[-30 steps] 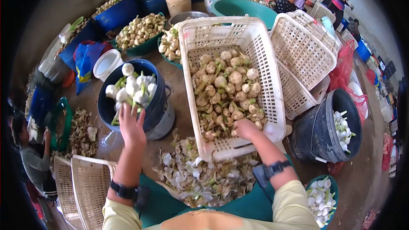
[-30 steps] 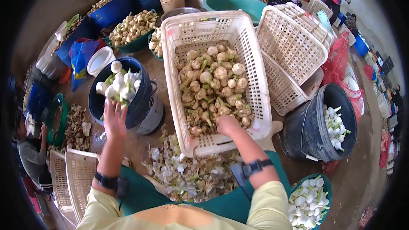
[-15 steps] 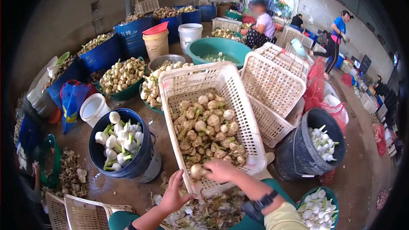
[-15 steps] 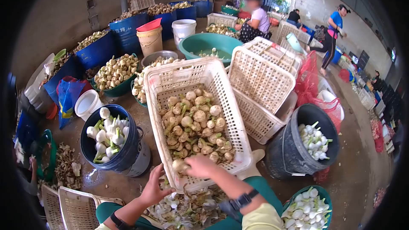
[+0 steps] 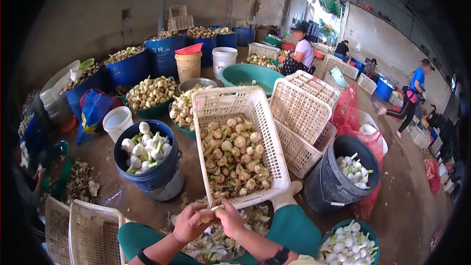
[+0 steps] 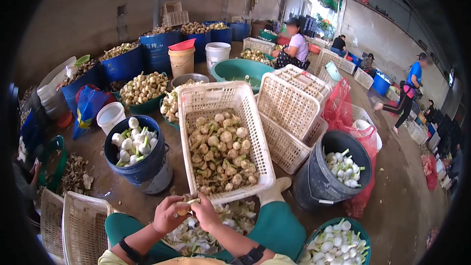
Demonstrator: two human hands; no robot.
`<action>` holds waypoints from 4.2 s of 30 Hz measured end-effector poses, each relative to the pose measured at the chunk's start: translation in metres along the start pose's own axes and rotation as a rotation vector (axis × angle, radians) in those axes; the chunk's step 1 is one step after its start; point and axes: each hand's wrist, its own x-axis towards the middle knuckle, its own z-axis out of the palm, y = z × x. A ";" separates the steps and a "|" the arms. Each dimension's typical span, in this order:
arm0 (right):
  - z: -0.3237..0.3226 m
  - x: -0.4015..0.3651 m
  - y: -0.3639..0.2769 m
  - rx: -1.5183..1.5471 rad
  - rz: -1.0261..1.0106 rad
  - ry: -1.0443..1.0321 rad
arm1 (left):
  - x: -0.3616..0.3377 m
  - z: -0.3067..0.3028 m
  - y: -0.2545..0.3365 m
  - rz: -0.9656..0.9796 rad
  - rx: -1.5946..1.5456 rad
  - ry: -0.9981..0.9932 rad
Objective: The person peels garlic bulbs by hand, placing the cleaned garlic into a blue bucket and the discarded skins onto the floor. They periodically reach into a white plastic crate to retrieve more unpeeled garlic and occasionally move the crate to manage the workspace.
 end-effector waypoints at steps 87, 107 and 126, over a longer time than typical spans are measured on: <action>-0.051 -0.009 -0.021 -1.377 -0.389 -0.207 | -0.020 0.002 0.005 -0.623 -0.881 -0.166; -0.022 -0.016 -0.023 -1.449 -1.026 0.070 | -0.004 0.008 0.014 -0.445 -0.570 0.065; -0.022 -0.005 -0.020 -1.304 -0.867 0.030 | -0.019 0.004 0.007 -0.746 -1.037 0.148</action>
